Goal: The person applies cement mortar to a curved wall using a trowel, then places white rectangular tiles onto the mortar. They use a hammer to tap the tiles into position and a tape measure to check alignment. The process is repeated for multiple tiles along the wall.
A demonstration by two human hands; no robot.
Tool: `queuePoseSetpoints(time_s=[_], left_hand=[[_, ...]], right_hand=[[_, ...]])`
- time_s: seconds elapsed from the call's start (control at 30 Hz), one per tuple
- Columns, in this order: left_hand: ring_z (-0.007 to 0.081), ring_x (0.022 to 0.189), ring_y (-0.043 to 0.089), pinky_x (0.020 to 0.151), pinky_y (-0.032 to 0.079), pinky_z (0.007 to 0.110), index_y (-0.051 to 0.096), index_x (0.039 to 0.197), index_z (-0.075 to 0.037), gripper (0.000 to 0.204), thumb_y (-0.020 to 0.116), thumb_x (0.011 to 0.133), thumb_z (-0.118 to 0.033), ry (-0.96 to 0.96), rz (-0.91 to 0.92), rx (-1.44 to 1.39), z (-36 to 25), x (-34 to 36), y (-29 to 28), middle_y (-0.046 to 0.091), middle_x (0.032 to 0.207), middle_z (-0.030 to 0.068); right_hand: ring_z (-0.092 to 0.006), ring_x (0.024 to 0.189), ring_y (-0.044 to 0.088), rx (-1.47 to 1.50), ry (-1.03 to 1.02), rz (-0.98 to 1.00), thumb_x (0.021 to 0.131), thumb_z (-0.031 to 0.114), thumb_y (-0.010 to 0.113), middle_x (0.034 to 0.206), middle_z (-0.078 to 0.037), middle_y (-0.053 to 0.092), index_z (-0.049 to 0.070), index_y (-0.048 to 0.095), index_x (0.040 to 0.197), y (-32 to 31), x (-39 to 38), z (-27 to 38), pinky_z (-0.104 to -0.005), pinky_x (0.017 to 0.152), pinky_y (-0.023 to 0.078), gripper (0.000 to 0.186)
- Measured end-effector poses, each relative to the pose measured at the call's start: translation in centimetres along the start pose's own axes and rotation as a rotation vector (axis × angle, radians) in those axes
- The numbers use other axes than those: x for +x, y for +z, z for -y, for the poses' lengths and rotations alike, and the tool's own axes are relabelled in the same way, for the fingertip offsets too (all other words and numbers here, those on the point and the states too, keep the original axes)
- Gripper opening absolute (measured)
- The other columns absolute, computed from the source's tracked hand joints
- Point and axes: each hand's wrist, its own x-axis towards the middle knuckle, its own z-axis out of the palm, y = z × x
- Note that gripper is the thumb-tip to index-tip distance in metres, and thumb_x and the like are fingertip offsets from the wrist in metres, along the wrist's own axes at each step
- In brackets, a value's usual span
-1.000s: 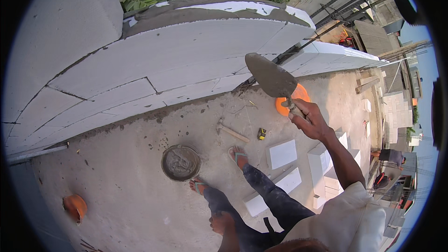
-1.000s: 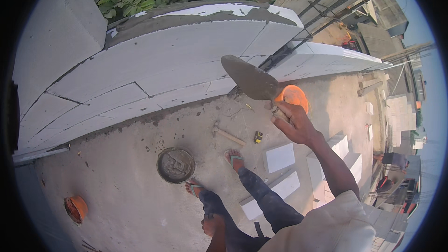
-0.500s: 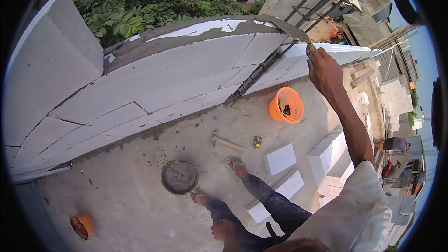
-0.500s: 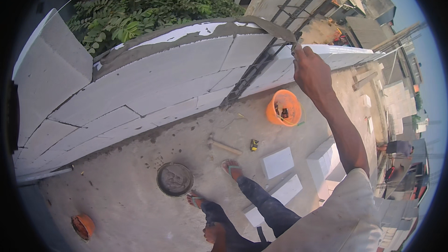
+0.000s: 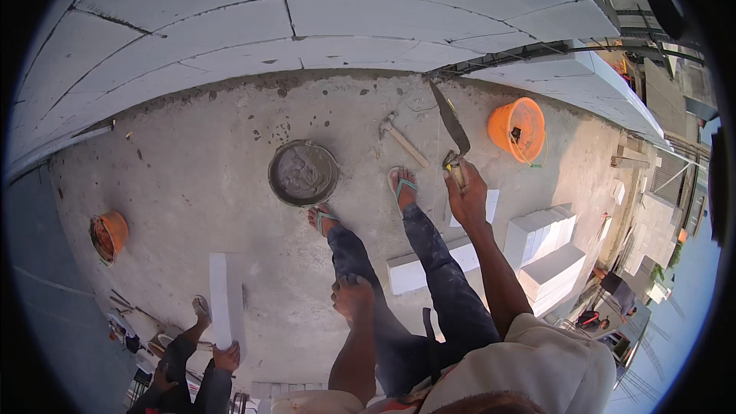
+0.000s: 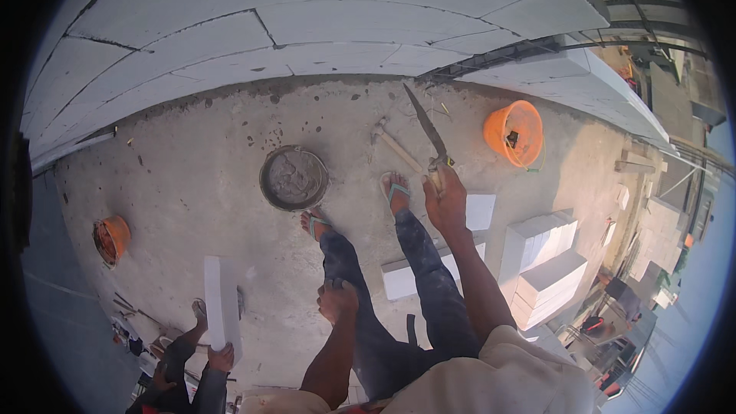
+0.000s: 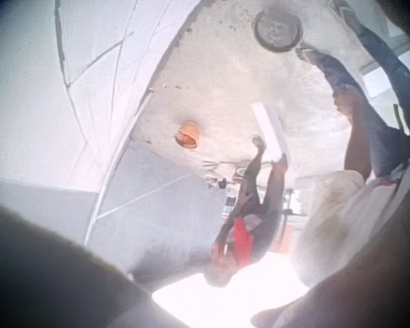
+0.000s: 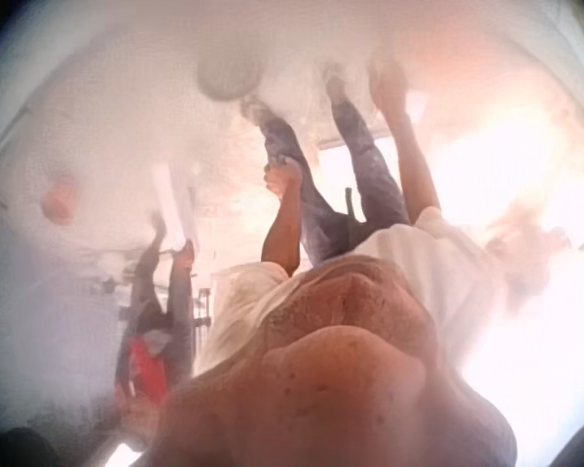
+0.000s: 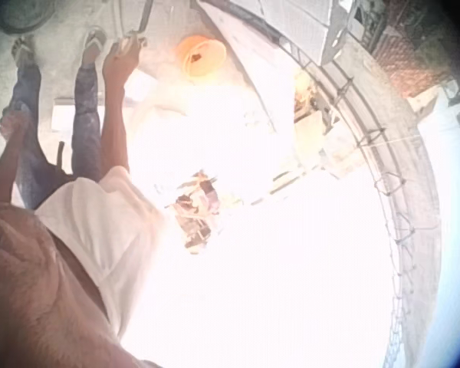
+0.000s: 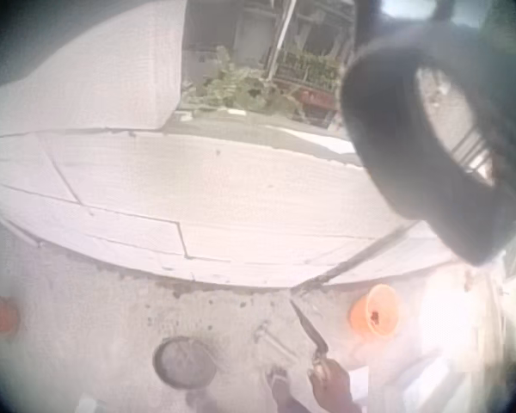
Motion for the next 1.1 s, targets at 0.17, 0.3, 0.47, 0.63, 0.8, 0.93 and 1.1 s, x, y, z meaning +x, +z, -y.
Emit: queuePoseSetpoints(time_s=[0.17, 0.3, 0.47, 0.63, 0.8, 0.93, 1.1], left_hand=[[0.0339, 0.132, 0.060, 0.108, 0.049, 0.051, 0.066, 0.138, -0.014, 0.051, 0.063, 0.095, -0.041, -0.034, 0.015, 0.003, 1.3, 0.6, -0.2, 0.061, 0.145, 0.0107], [0.0344, 0.133, 0.059, 0.108, 0.049, 0.052, 0.065, 0.139, -0.015, 0.052, 0.065, 0.094, -0.041, -0.017, 0.028, -0.047, 2.1, 1.3, 1.2, 0.061, 0.145, 0.0102], [0.0344, 0.135, 0.058, 0.109, 0.047, 0.051, 0.063, 0.142, -0.013, 0.054, 0.066, 0.094, -0.038, -0.048, 0.064, -0.077, 2.1, 0.9, 0.7, 0.060, 0.148, 0.0106], [0.0347, 0.134, 0.058, 0.109, 0.047, 0.051, 0.063, 0.142, -0.013, 0.055, 0.067, 0.094, -0.038, -0.063, 0.072, -0.106, 2.8, 1.2, 0.6, 0.060, 0.148, 0.0111], [0.0352, 0.134, 0.058, 0.109, 0.047, 0.051, 0.064, 0.141, -0.013, 0.055, 0.067, 0.093, -0.038, -0.038, 0.060, -0.090, 3.0, 1.6, 0.4, 0.060, 0.148, 0.0111], [0.0367, 0.133, 0.058, 0.109, 0.048, 0.053, 0.064, 0.140, -0.013, 0.054, 0.065, 0.094, -0.040, -0.038, 0.057, -0.083, 2.5, 1.3, 0.4, 0.061, 0.146, 0.0121], [0.0390, 0.127, 0.062, 0.107, 0.051, 0.054, 0.066, 0.139, -0.015, 0.055, 0.062, 0.094, -0.046, -0.049, 0.106, -0.025, 0.9, -0.4, -1.3, 0.063, 0.142, 0.0134]], right_hand=[[-0.0436, 0.098, 0.074, -0.122, -0.020, 0.664, 0.098, 0.032, 0.071, 0.100, -0.026, 0.075, -0.004, 0.071, 0.111, 19.8, -1.2, -1.9, -0.0524, 0.088, 0.058, 0.039], [-0.0462, 0.106, 0.074, -0.306, -0.009, 0.807, 0.097, 0.027, 0.070, 0.106, -0.027, 0.076, 0.000, 0.073, 0.114, 30.6, 0.8, 0.0, -0.0533, 0.094, 0.060, 0.032], [-0.0416, 0.108, 0.075, -0.507, -0.097, 0.793, 0.098, 0.022, 0.066, 0.109, -0.024, 0.077, 0.004, 0.076, 0.112, 39.3, 1.0, 2.0, -0.0508, 0.098, 0.060, 0.025], [-0.0390, 0.104, 0.075, -0.244, -0.126, 1.086, 0.094, 0.032, 0.073, 0.105, -0.023, 0.077, 0.002, 0.077, 0.105, 39.9, 1.2, -1.8, -0.0462, 0.093, 0.059, 0.032], [-0.0335, 0.096, 0.076, 0.009, -0.183, 0.959, 0.089, 0.034, 0.081, 0.104, -0.023, 0.077, 0.001, 0.075, 0.114, 33.8, 1.6, -5.0, -0.0421, 0.087, 0.058, 0.042], [-0.0228, 0.089, 0.074, 0.255, -0.173, 0.956, 0.091, 0.029, 0.082, 0.099, -0.020, 0.077, -0.002, 0.073, 0.118, 27.2, 1.4, -1.0, -0.0374, 0.082, 0.057, 0.042], [-0.0114, 0.076, 0.063, 0.635, -0.214, 0.864, 0.098, 0.022, 0.077, 0.088, -0.009, 0.072, -0.007, 0.065, 0.123, 14.0, 1.1, 9.3, -0.0320, 0.067, 0.050, 0.040]])
